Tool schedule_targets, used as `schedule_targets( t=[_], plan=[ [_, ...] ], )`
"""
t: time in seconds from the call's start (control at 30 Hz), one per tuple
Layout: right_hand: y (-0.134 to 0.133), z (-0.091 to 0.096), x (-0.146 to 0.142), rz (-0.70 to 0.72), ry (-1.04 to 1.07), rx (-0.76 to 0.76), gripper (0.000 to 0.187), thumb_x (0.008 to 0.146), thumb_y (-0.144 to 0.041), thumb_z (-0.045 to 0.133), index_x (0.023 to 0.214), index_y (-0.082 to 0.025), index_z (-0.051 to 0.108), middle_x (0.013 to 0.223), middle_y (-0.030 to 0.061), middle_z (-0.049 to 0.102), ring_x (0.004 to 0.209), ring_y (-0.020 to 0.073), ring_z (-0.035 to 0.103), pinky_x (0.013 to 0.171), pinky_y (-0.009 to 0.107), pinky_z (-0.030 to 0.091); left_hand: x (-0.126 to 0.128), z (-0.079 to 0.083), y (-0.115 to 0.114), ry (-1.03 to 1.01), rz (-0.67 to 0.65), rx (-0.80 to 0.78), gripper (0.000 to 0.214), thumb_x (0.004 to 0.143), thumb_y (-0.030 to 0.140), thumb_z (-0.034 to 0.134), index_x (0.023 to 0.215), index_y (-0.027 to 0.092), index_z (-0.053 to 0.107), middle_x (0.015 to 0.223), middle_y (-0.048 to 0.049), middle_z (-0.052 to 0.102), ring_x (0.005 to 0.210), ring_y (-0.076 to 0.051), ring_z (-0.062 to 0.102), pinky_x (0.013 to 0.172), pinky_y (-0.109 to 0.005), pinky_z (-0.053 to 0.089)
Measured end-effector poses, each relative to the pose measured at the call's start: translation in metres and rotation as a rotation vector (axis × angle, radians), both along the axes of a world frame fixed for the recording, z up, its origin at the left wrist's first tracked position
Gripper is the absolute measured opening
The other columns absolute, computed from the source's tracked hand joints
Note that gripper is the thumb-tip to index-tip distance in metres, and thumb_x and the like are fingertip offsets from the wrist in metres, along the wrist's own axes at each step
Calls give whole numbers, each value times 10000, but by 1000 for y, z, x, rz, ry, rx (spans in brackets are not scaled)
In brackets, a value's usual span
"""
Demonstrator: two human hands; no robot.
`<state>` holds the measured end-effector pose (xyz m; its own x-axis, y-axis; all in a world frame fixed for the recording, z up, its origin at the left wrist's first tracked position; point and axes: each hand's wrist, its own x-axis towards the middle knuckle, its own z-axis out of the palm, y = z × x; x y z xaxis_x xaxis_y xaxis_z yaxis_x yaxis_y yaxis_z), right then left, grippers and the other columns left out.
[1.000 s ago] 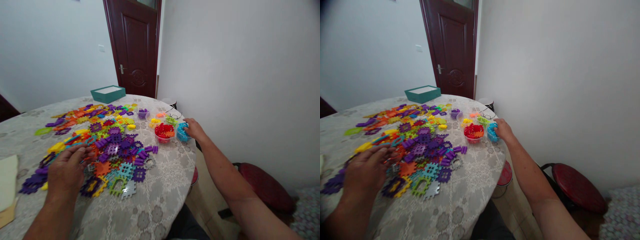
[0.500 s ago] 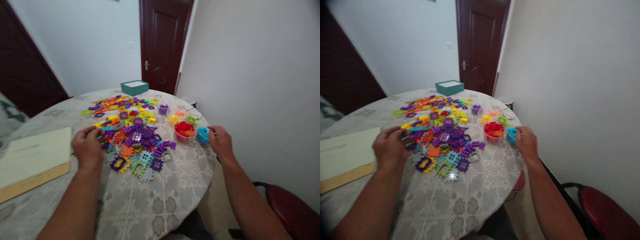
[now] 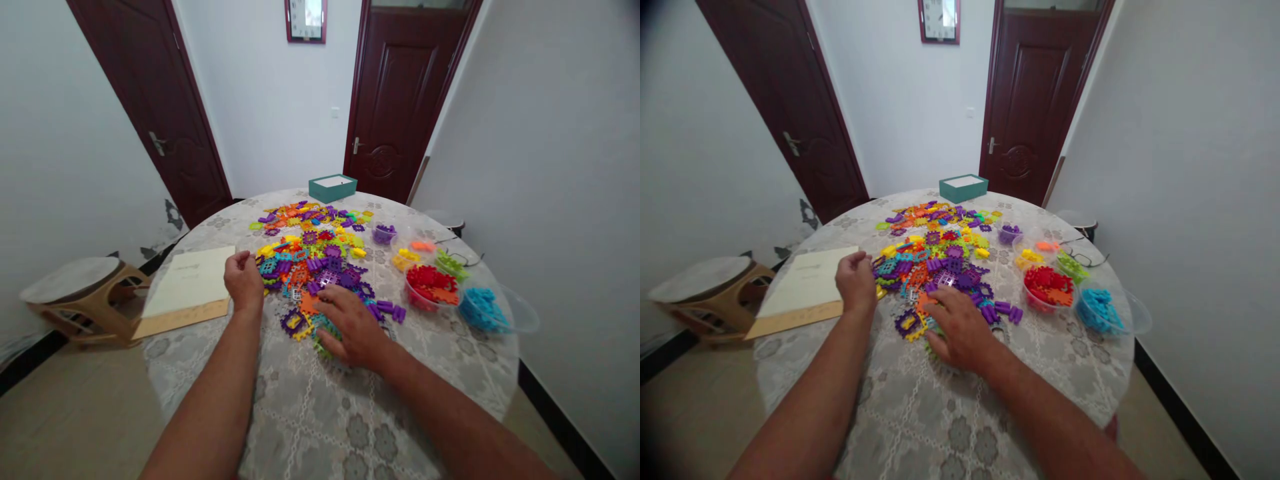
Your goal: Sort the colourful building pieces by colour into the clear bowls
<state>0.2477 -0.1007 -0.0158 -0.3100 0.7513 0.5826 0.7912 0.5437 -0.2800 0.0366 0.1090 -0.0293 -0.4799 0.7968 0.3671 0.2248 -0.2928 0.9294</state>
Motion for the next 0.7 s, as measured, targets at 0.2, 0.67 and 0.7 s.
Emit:
schedule_targets(
  t=[0.2, 0.67, 0.7],
  plan=[
    [-15, -21, -15, 54, -175, -139, 653, 915, -423, 715, 1513, -241, 526, 1617, 141, 463, 1586, 359, 252, 1300, 606, 202, -2, -4, -3, 209, 57, -65, 335, 854, 266, 584, 1157, 191, 706, 1147, -76, 748, 1070, -249, 696, 1025, -426, 537],
    [9, -41, 0, -65, -159, -21, 203, 971, -181, 649, 1155, -206, 731, 1341, 116, 693, 1419, 306, 516, 1192, 515, 436, 10, -25, -13, 1115, -38, -212, 433, 956, 338, 521, 1293, 116, 679, 1316, -200, 675, 1250, -341, 619, 1089, -468, 465],
    [11, -42, 1, -66, -146, -3, 207, 969, -169, 648, 1152, -207, 736, 1312, 115, 706, 1395, 304, 538, 1170, 508, 462, 11, -24, -16, 1128, -34, -208, 428, 953, 339, 532, 1292, 122, 678, 1326, -196, 669, 1254, -339, 615, 1087, -466, 462]
  ],
)
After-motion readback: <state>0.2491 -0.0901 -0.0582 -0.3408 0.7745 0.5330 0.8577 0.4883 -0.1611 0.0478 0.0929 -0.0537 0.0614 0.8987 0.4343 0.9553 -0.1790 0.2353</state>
